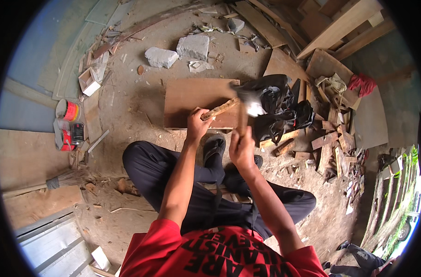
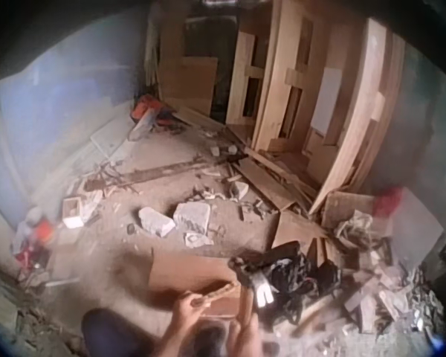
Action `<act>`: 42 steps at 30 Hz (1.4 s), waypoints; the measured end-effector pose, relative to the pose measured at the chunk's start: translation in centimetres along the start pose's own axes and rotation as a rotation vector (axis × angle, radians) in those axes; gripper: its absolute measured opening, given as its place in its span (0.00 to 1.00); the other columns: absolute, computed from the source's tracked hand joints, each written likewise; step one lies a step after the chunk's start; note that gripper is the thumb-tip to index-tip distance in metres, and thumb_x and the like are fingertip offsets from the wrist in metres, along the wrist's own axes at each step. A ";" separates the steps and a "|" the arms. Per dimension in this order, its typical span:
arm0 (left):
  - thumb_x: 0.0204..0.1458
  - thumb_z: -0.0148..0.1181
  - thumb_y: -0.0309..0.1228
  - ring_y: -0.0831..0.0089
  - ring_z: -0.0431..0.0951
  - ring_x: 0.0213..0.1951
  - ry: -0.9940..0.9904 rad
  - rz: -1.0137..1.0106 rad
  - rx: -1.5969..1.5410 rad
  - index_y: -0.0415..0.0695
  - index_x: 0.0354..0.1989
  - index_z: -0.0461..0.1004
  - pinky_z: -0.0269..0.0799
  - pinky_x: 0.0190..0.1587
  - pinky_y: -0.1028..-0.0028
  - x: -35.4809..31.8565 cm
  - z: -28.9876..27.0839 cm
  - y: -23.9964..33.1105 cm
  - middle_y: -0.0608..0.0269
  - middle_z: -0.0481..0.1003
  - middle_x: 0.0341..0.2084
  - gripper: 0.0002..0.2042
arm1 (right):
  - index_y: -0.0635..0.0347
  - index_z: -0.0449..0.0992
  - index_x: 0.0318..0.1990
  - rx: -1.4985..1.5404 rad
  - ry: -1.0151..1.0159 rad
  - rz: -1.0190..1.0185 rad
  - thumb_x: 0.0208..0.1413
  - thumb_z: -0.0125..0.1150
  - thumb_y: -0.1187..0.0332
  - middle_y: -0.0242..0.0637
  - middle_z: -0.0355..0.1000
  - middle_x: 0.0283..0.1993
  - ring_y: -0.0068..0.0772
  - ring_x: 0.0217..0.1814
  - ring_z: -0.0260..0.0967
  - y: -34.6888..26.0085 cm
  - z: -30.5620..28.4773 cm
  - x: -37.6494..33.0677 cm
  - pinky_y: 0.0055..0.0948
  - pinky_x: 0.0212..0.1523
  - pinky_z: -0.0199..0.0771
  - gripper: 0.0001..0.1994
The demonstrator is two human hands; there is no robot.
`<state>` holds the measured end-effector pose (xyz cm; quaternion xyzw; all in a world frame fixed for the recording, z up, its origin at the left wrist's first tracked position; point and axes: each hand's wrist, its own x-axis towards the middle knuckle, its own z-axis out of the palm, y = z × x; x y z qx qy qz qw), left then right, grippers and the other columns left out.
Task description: The person sits on the floor and uses a hammer to repeatedly strike and break a piece of wood placed on a cardboard box. The person adjusts the wood and continues hammering until it is broken into smaller pieces.
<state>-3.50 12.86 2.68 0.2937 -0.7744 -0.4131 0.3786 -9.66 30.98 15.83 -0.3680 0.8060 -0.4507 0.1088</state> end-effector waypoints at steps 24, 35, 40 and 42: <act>0.38 0.73 0.24 0.61 0.78 0.28 0.052 0.057 -0.011 0.38 0.32 0.79 0.75 0.34 0.66 -0.7 0.8 -0.5 0.55 0.77 0.26 0.12 | 0.70 0.63 0.43 -0.083 -0.041 -0.082 0.65 0.54 0.63 0.65 0.70 0.21 0.73 0.25 0.70 5.0 1.0 -2.9 0.62 0.26 0.71 0.15; 0.51 0.70 0.29 0.77 0.79 0.37 -0.123 -0.512 -0.461 0.39 0.43 0.80 0.74 0.40 0.73 0.8 -1.0 0.8 0.62 0.81 0.36 0.12 | 0.68 0.69 0.37 -0.060 -0.120 0.030 0.66 0.53 0.59 0.59 0.71 0.22 0.63 0.26 0.74 1.6 -3.5 0.1 0.54 0.26 0.70 0.17; 0.57 0.66 0.37 0.70 0.78 0.36 -0.307 -0.883 -1.287 0.44 0.43 0.76 0.76 0.43 0.64 -0.4 -3.5 4.8 0.61 0.78 0.34 0.12 | 0.65 0.69 0.36 0.228 0.138 0.238 0.64 0.61 0.60 0.36 0.66 0.19 0.28 0.20 0.64 1.6 -4.6 -2.7 0.32 0.23 0.63 0.15; 0.63 0.58 0.38 0.71 0.77 0.38 -0.313 -0.914 -1.431 0.41 0.56 0.71 0.74 0.46 0.64 -1.4 -3.4 5.7 0.59 0.77 0.38 0.18 | 0.61 0.68 0.36 0.335 0.222 0.269 0.64 0.63 0.63 0.22 0.60 0.18 0.15 0.18 0.55 1.5 -3.9 -3.3 0.24 0.18 0.56 0.12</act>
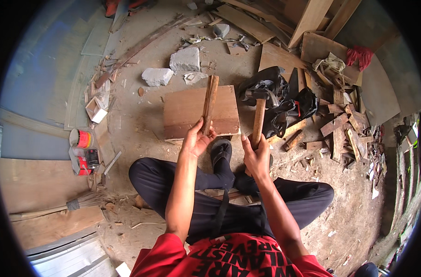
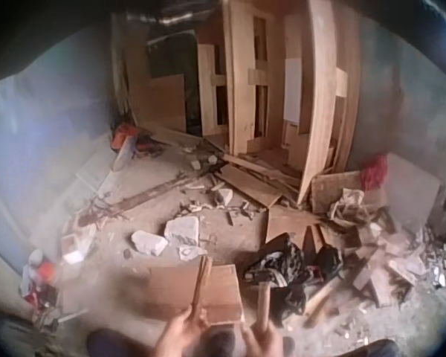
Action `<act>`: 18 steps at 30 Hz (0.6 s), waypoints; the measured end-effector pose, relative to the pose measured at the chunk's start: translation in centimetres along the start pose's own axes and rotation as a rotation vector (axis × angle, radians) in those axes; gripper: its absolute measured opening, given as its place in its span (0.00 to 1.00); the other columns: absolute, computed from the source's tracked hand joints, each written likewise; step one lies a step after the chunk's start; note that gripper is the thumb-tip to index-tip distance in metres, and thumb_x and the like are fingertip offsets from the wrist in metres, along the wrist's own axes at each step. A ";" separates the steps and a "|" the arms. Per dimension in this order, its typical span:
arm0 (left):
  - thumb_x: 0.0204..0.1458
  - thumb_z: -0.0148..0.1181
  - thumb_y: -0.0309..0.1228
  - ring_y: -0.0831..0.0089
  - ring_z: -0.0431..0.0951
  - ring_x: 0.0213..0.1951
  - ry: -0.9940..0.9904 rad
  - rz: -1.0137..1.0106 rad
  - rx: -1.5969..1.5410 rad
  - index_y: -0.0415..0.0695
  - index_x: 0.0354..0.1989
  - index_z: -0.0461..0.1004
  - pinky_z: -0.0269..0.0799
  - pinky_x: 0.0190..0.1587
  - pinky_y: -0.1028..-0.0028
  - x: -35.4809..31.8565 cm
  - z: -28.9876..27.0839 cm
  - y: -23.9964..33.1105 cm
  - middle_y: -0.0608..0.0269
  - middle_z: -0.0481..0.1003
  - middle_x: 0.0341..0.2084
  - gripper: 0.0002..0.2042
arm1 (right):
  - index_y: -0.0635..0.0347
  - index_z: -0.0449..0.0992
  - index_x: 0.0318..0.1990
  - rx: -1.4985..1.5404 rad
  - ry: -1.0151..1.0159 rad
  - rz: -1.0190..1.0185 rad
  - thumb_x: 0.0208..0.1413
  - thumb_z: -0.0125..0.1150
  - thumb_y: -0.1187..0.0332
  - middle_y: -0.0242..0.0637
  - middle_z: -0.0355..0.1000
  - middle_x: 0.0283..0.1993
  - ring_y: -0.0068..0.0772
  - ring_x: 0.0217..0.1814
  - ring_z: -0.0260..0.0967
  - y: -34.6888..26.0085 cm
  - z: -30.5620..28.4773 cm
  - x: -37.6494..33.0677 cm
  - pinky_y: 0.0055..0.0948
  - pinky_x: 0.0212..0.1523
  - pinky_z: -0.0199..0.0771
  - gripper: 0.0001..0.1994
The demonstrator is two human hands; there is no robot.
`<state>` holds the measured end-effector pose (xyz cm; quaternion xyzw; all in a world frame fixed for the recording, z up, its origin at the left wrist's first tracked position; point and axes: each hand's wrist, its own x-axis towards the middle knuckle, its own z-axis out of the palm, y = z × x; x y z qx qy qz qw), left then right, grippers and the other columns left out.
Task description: The person sits on the floor and uses a hammer to repeatedly strike and break a piece of wood placed on a cardboard box. The person adjusts the wood and continues hammering until it is broken into smaller pieces.
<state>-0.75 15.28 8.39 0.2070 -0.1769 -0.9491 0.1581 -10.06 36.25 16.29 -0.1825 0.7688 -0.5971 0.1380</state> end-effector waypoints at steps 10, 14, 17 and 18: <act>0.61 0.61 0.30 0.73 0.76 0.45 0.062 0.417 0.447 0.43 0.63 0.71 0.72 0.54 0.67 -2.3 5.0 -4.0 0.60 0.77 0.41 0.21 | 0.62 0.70 0.37 0.373 0.031 0.151 0.64 0.63 0.63 0.29 0.69 0.23 0.13 0.21 0.62 -3.5 -0.5 -0.3 0.20 0.21 0.60 0.12; 0.56 0.65 0.23 0.71 0.78 0.44 0.160 0.879 1.450 0.41 0.54 0.79 0.73 0.50 0.75 0.7 2.9 -1.3 0.56 0.79 0.45 0.17 | 0.64 0.70 0.37 0.113 -0.010 0.128 0.68 0.54 0.61 0.41 0.71 0.24 0.31 0.23 0.70 3.5 -1.9 0.5 0.33 0.24 0.66 0.13; 0.52 0.67 0.22 0.58 0.80 0.44 0.152 0.906 1.635 0.43 0.56 0.77 0.74 0.51 0.68 2.0 -0.6 -0.8 0.50 0.78 0.46 0.21 | 0.66 0.69 0.40 -0.036 -0.084 0.088 0.68 0.51 0.62 0.49 0.70 0.23 0.45 0.22 0.71 5.1 -1.7 -1.4 0.42 0.25 0.68 0.13; 0.51 0.67 0.22 0.55 0.79 0.45 0.186 0.916 1.673 0.43 0.57 0.76 0.74 0.52 0.66 2.5 -1.5 -1.2 0.49 0.78 0.47 0.22 | 0.66 0.69 0.40 -0.068 -0.115 0.102 0.68 0.51 0.62 0.49 0.70 0.23 0.45 0.22 0.72 5.1 -1.8 -2.1 0.43 0.25 0.68 0.13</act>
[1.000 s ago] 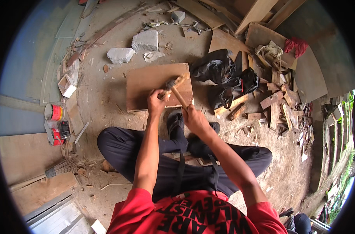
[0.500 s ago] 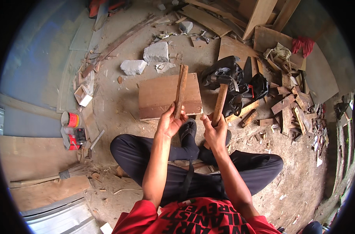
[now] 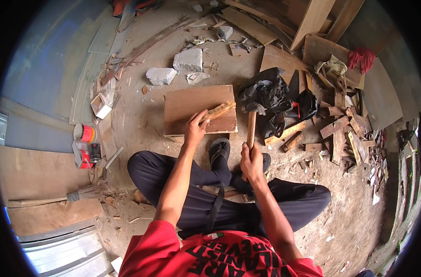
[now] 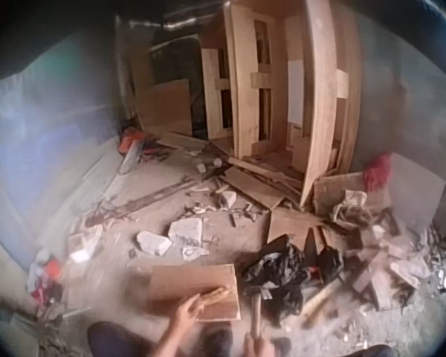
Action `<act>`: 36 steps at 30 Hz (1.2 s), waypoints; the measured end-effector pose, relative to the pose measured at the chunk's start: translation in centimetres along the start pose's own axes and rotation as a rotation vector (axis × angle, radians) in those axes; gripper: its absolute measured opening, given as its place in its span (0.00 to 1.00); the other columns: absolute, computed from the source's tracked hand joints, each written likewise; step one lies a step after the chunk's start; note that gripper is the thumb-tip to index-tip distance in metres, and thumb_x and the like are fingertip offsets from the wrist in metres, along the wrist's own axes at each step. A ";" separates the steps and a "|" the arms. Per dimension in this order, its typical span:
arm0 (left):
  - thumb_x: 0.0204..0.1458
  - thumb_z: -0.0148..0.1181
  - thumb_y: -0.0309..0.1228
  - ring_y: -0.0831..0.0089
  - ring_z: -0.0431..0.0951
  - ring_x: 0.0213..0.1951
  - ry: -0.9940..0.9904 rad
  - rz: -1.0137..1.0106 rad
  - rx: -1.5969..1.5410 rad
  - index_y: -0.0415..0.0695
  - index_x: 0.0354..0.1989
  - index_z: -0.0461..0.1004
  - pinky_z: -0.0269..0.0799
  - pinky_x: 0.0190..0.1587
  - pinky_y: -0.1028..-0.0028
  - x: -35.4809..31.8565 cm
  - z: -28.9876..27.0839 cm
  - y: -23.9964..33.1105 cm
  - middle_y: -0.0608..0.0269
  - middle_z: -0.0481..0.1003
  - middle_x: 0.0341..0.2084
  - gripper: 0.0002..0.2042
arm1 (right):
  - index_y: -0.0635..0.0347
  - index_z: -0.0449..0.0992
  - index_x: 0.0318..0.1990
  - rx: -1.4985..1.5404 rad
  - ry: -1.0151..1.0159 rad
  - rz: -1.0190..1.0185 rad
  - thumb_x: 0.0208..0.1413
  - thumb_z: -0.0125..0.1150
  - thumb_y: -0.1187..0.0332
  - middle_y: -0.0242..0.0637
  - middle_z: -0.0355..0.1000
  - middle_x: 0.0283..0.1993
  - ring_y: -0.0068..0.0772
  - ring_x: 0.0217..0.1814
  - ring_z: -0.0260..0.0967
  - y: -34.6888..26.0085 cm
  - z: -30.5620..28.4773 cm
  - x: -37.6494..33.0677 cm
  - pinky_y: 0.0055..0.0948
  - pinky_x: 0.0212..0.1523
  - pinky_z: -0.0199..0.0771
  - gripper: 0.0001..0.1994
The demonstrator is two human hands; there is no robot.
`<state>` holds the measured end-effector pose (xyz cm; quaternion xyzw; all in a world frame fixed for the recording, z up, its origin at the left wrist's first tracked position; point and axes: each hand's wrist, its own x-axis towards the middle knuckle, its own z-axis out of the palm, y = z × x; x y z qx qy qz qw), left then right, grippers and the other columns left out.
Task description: The person sits on the floor and uses a hammer to repeatedly strike and break a piece of wood placed on a cardboard box. The person adjusts the wood and continues hammering until it is broken into smaller pieces.
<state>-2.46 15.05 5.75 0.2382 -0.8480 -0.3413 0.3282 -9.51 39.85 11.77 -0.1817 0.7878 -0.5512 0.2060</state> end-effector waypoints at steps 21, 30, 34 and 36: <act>0.53 0.65 0.31 0.48 0.77 0.43 -0.016 0.057 0.176 0.38 0.50 0.78 0.74 0.47 0.57 -0.3 3.2 -2.1 0.48 0.77 0.40 0.17 | 0.69 0.67 0.33 -0.378 -0.254 -0.149 0.71 0.47 0.61 0.70 0.68 0.22 0.76 0.30 0.69 -3.6 0.9 4.8 0.60 0.25 0.64 0.18; 0.53 0.65 0.33 0.46 0.78 0.47 -0.025 -0.015 0.172 0.39 0.49 0.78 0.74 0.50 0.57 0.6 3.0 -1.1 0.46 0.78 0.43 0.17 | 0.68 0.66 0.34 -0.424 -0.217 -0.177 0.71 0.46 0.61 0.66 0.68 0.22 0.74 0.29 0.69 -2.3 1.1 5.9 0.58 0.25 0.63 0.17; 0.53 0.64 0.31 0.49 0.74 0.48 -0.081 -0.098 0.137 0.41 0.50 0.77 0.72 0.51 0.58 0.5 3.3 -1.3 0.50 0.76 0.43 0.16 | 0.70 0.66 0.36 -0.295 -0.119 -0.228 0.71 0.46 0.60 0.65 0.68 0.22 0.74 0.29 0.69 -2.5 1.3 4.7 0.57 0.26 0.63 0.18; 0.51 0.64 0.29 0.49 0.74 0.49 -0.073 -0.027 0.118 0.41 0.50 0.77 0.72 0.51 0.57 0.4 3.2 -1.5 0.50 0.76 0.43 0.17 | 0.70 0.67 0.37 -0.341 -0.184 -0.209 0.71 0.45 0.61 0.64 0.68 0.21 0.74 0.28 0.68 -1.6 1.4 5.2 0.57 0.25 0.63 0.17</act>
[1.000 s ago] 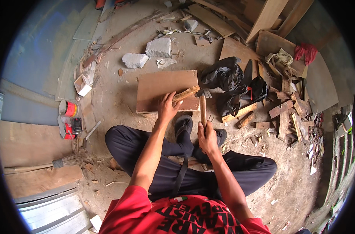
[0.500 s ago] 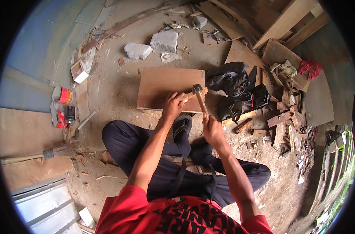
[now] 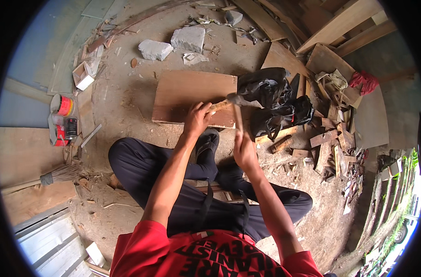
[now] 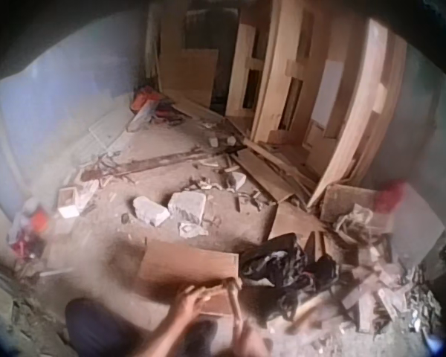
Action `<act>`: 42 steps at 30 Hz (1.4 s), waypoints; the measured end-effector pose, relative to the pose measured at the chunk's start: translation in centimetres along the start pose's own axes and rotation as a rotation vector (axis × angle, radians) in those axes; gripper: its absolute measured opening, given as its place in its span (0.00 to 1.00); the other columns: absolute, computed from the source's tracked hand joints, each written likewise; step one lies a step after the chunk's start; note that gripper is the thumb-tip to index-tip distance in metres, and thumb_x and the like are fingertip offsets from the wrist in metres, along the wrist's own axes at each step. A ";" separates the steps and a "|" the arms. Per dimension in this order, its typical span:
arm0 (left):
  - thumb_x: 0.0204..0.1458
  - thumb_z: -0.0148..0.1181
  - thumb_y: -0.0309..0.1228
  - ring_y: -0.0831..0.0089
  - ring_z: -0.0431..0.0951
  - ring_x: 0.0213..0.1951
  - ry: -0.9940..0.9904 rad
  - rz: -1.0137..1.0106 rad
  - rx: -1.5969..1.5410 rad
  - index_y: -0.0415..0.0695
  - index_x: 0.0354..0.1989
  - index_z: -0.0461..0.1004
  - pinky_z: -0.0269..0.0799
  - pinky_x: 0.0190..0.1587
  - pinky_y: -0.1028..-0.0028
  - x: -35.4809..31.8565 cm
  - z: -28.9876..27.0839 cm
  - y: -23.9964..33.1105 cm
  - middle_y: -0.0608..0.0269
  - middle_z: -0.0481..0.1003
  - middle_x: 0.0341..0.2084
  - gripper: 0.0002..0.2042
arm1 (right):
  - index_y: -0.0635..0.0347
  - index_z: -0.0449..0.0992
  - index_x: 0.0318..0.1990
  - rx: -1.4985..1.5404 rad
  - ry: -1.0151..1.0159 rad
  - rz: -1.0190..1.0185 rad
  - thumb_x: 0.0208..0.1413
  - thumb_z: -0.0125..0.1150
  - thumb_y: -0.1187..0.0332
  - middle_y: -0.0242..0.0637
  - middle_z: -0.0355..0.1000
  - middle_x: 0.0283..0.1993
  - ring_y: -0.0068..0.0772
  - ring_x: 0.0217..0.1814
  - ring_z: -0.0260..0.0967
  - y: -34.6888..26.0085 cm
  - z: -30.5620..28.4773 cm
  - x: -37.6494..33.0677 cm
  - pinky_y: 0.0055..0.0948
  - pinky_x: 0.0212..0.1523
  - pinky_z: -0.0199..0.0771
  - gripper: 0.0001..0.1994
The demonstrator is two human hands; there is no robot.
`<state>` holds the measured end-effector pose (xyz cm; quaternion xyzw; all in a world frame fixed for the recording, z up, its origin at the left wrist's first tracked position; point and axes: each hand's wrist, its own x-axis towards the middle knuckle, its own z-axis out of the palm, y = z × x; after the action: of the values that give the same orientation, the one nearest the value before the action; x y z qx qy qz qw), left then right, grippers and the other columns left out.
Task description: The person sits on the floor and uses a hammer to repeatedly strike and break a piece of wood placed on a cardboard box. The person adjusts the wood and continues hammering until it is broken into smaller pieces.
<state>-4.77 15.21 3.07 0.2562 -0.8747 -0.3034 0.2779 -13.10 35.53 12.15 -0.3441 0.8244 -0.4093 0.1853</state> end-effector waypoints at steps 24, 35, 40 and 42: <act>0.50 0.66 0.32 0.50 0.75 0.45 0.017 -0.014 0.080 0.42 0.49 0.78 0.71 0.49 0.56 0.2 0.3 0.4 0.52 0.77 0.39 0.17 | 0.69 0.66 0.37 0.154 0.203 -0.030 0.72 0.43 0.58 0.59 0.70 0.23 0.67 0.31 0.74 -3.5 -2.2 1.8 0.49 0.28 0.69 0.19; 0.50 0.65 0.29 0.50 0.75 0.46 -0.026 -0.023 0.036 0.42 0.50 0.78 0.70 0.51 0.56 -0.5 0.3 1.1 0.52 0.77 0.41 0.18 | 0.68 0.70 0.31 -0.087 -0.011 0.252 0.72 0.41 0.52 0.55 0.68 0.20 0.59 0.25 0.71 0.1 -2.8 3.1 0.49 0.28 0.68 0.26; 0.51 0.65 0.30 0.50 0.75 0.47 -0.011 -0.026 0.039 0.41 0.50 0.78 0.71 0.51 0.56 0.3 0.5 0.5 0.51 0.77 0.41 0.17 | 0.68 0.69 0.35 0.189 0.249 -0.001 0.71 0.43 0.58 0.61 0.70 0.23 0.69 0.30 0.72 -1.3 -2.1 0.4 0.52 0.26 0.69 0.20; 0.51 0.65 0.29 0.50 0.75 0.48 -0.019 -0.008 0.067 0.40 0.50 0.78 0.71 0.51 0.57 0.3 0.3 1.6 0.49 0.77 0.41 0.17 | 0.70 0.70 0.35 0.038 0.259 -0.012 0.70 0.46 0.58 0.64 0.71 0.25 0.72 0.31 0.71 1.8 -0.6 0.3 0.53 0.27 0.69 0.20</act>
<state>-5.61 16.22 4.02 0.2661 -0.8859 -0.2774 0.2598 -14.43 36.46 11.05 -0.2900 0.8314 -0.4669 0.0813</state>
